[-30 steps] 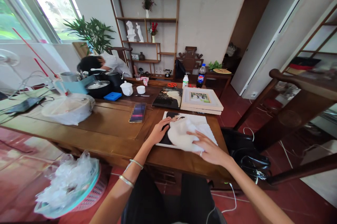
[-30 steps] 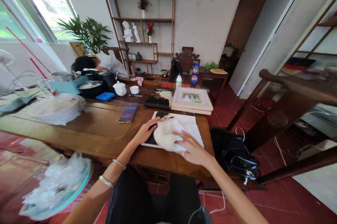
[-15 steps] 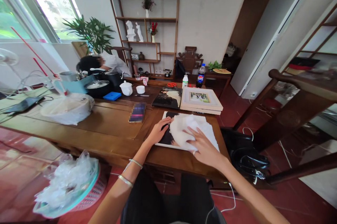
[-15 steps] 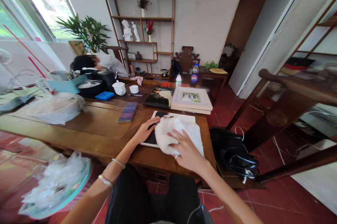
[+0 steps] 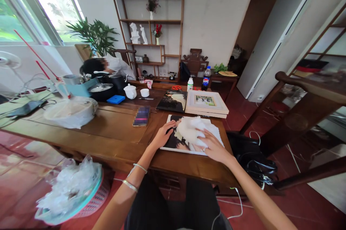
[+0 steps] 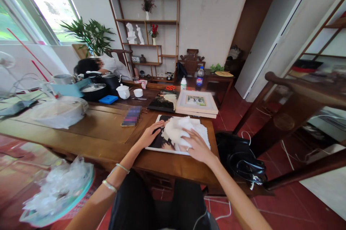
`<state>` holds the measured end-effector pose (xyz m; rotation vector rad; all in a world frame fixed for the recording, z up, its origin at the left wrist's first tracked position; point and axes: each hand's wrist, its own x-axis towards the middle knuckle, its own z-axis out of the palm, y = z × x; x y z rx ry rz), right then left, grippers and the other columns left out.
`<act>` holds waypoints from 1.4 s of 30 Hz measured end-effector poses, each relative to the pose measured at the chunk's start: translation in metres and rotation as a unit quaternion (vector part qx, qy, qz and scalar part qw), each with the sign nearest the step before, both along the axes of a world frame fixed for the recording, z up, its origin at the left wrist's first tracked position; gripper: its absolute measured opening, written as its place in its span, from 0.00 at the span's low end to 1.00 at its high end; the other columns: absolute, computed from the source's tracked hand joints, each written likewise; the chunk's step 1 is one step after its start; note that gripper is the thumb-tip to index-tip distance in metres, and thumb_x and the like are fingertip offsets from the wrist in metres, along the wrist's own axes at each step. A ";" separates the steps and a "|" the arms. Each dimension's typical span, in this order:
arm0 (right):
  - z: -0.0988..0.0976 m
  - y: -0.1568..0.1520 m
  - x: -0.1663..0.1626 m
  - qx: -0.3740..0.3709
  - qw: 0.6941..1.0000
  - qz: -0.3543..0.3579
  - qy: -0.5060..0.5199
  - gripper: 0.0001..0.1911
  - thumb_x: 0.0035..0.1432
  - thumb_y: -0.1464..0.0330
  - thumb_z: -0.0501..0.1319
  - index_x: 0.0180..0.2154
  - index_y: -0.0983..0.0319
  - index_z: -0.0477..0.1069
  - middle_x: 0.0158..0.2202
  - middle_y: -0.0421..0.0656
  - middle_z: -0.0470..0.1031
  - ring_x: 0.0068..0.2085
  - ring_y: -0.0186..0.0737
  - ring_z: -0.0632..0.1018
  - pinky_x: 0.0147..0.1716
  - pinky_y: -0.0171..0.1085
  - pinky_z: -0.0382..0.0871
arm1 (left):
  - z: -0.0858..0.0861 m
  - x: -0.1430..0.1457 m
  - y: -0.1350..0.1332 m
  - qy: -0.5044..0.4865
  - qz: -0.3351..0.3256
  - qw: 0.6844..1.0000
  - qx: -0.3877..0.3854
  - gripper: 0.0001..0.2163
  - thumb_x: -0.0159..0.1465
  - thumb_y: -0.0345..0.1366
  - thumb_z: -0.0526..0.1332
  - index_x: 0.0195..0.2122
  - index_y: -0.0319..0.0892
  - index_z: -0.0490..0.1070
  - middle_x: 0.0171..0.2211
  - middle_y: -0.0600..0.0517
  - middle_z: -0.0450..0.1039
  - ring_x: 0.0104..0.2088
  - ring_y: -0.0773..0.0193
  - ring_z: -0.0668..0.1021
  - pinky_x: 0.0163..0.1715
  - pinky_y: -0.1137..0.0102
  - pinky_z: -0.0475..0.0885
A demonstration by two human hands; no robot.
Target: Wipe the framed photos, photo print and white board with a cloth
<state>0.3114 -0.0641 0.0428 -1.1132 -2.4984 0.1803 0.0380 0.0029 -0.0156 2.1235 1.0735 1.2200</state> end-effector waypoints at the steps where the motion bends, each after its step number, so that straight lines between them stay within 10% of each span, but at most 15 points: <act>1: -0.001 0.010 0.002 0.003 1.000 -0.013 -0.006 0.17 0.57 0.71 0.56 0.49 0.62 0.71 0.60 0.52 0.62 0.62 0.48 0.61 0.61 0.53 0.50 | 0.000 0.000 0.000 0.000 0.002 1.000 0.001 0.15 0.65 0.36 0.52 0.50 0.43 0.70 0.56 0.47 0.67 0.59 0.60 0.67 0.60 0.58 0.60; 7: 0.005 0.029 0.001 0.006 0.998 -0.054 -0.028 0.18 0.57 0.71 0.56 0.49 0.65 0.71 0.58 0.55 0.65 0.62 0.51 0.60 0.60 0.55 0.49 | 0.000 0.001 0.000 -0.005 0.008 1.000 -0.002 0.15 0.64 0.36 0.52 0.50 0.43 0.71 0.56 0.47 0.67 0.58 0.59 0.68 0.60 0.58 0.60; 17: 0.017 -0.058 -0.025 -0.065 0.990 0.123 -0.030 0.23 0.42 0.80 0.55 0.42 0.60 0.73 0.63 0.44 0.57 0.65 0.46 0.52 0.63 0.54 0.40 | 0.000 0.001 0.001 -0.017 -0.004 1.000 0.003 0.15 0.63 0.34 0.52 0.50 0.42 0.71 0.56 0.46 0.68 0.58 0.59 0.68 0.60 0.57 0.60; 30: 0.002 0.048 0.002 -0.001 0.998 -0.058 -0.009 0.18 0.60 0.66 0.53 0.51 0.61 0.69 0.58 0.51 0.65 0.61 0.51 0.62 0.60 0.55 0.50 | 0.003 0.001 -0.001 -0.004 0.004 1.000 -0.004 0.15 0.64 0.36 0.52 0.50 0.43 0.70 0.56 0.47 0.67 0.58 0.59 0.68 0.60 0.58 0.61; 42: 0.024 -0.056 -0.025 -0.087 0.992 0.085 -0.031 0.25 0.45 0.80 0.56 0.46 0.59 0.72 0.62 0.44 0.59 0.65 0.46 0.53 0.63 0.53 0.41 | 0.002 0.002 -0.001 -0.007 0.007 1.000 -0.006 0.15 0.64 0.36 0.53 0.51 0.44 0.70 0.56 0.48 0.67 0.58 0.59 0.68 0.60 0.58 0.60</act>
